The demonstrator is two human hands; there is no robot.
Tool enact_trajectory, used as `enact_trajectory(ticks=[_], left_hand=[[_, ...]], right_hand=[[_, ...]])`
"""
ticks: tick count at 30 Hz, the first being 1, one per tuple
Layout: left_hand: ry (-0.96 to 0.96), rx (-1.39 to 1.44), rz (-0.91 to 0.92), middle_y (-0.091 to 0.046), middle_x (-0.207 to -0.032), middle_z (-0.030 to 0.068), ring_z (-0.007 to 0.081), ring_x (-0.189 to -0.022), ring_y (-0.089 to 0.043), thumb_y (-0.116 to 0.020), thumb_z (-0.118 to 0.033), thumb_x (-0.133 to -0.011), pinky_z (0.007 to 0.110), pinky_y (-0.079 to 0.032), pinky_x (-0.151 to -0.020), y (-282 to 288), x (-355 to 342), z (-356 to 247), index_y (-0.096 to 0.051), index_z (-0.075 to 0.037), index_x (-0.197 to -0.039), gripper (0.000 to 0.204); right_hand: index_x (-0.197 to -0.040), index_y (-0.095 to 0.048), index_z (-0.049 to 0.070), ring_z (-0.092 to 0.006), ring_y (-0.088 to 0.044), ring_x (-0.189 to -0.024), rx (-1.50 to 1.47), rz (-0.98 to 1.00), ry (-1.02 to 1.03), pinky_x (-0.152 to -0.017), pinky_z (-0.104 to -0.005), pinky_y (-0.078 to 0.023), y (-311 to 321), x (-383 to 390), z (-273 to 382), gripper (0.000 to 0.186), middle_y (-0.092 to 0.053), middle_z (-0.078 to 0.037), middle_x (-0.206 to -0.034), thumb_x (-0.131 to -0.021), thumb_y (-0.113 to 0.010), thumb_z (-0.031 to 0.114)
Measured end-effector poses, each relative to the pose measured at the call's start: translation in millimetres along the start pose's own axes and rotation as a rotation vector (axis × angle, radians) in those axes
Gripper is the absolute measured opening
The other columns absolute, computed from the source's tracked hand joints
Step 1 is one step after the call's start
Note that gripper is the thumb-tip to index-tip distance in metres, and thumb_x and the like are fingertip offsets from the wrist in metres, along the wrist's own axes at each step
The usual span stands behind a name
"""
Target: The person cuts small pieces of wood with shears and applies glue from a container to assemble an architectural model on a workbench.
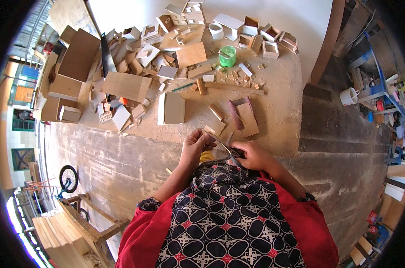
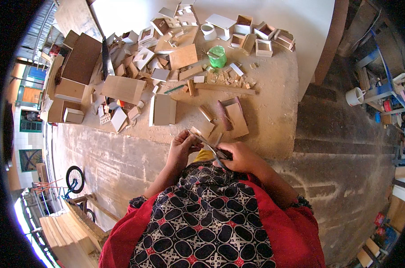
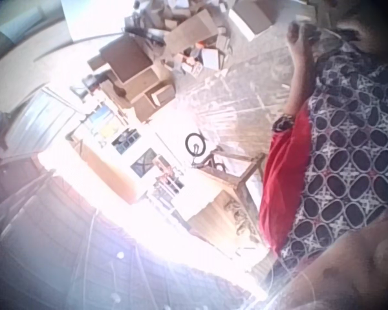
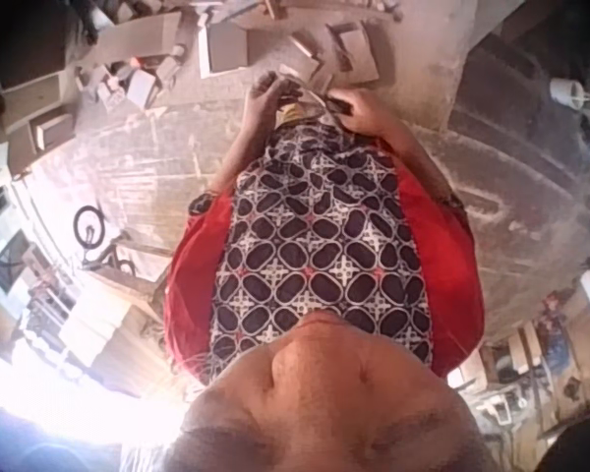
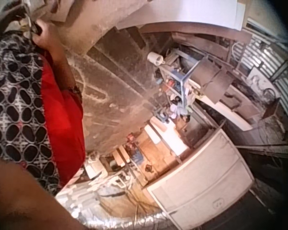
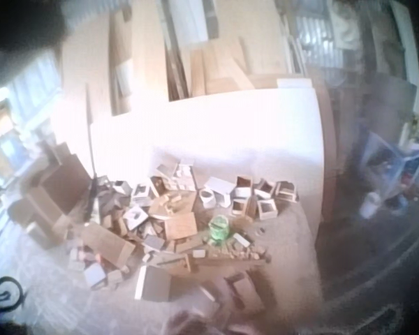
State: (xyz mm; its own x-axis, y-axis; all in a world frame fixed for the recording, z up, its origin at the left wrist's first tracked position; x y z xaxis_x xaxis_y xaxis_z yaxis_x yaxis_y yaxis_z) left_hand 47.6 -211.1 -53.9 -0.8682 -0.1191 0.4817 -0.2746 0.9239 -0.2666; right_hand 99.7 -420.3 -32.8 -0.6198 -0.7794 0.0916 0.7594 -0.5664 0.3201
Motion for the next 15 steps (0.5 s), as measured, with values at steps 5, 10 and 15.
enact_trajectory(ticks=[5,10,15], left_hand=[[-0.008,-0.061,0.017,-0.066,-0.083,0.0051,0.0133,-0.073,-0.065,-0.058,-0.02,-0.093,0.026,-0.052,-0.069,-1.6,1.2,-0.8,-0.059,-0.005,-0.091,0.015],[-0.001,-0.09,0.015,-0.066,-0.083,0.0046,0.013,-0.073,-0.065,-0.058,-0.02,-0.093,0.026,-0.052,-0.07,-5.1,1.5,-0.6,-0.059,-0.004,-0.091,0.016],[-0.025,-0.072,0.011,-0.065,-0.083,0.0045,0.0131,-0.073,-0.064,-0.057,-0.019,-0.093,0.026,-0.051,-0.07,-8.9,1.2,1.1,-0.059,-0.004,-0.09,0.016]], right_hand=[[-0.108,-0.061,0.001,-0.0223,-0.058,-0.064,0.011,-0.014,0.013,-0.059,-0.0331,-0.045,0.3,2.0,-1.6,0.052,-0.063,-0.018,-0.082,-0.075,-0.075,0.039],[-0.108,-0.061,0.001,-0.0228,-0.058,-0.064,0.005,-0.023,0.013,-0.06,-0.0331,-0.046,-1.0,2.9,-5.5,0.052,-0.063,-0.017,-0.082,-0.075,-0.074,0.04],[-0.105,-0.062,0.001,-0.0373,-0.064,-0.084,0.02,0.024,-0.07,-0.072,-0.0403,-0.049,3.9,4.3,2.2,0.05,-0.065,-0.021,-0.09,-0.076,-0.073,0.04]])
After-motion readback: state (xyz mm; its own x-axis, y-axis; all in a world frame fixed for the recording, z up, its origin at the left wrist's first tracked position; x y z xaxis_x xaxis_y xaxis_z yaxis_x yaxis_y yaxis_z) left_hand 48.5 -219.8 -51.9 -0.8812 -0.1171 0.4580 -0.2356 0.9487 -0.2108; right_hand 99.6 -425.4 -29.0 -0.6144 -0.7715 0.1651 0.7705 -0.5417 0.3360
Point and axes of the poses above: each hand's wrist, its own x-axis away from the middle knuckle, its own y-axis out of the back of the hand, z = x × y, the point moved 2 cm from there along -x, towards the middle knuckle
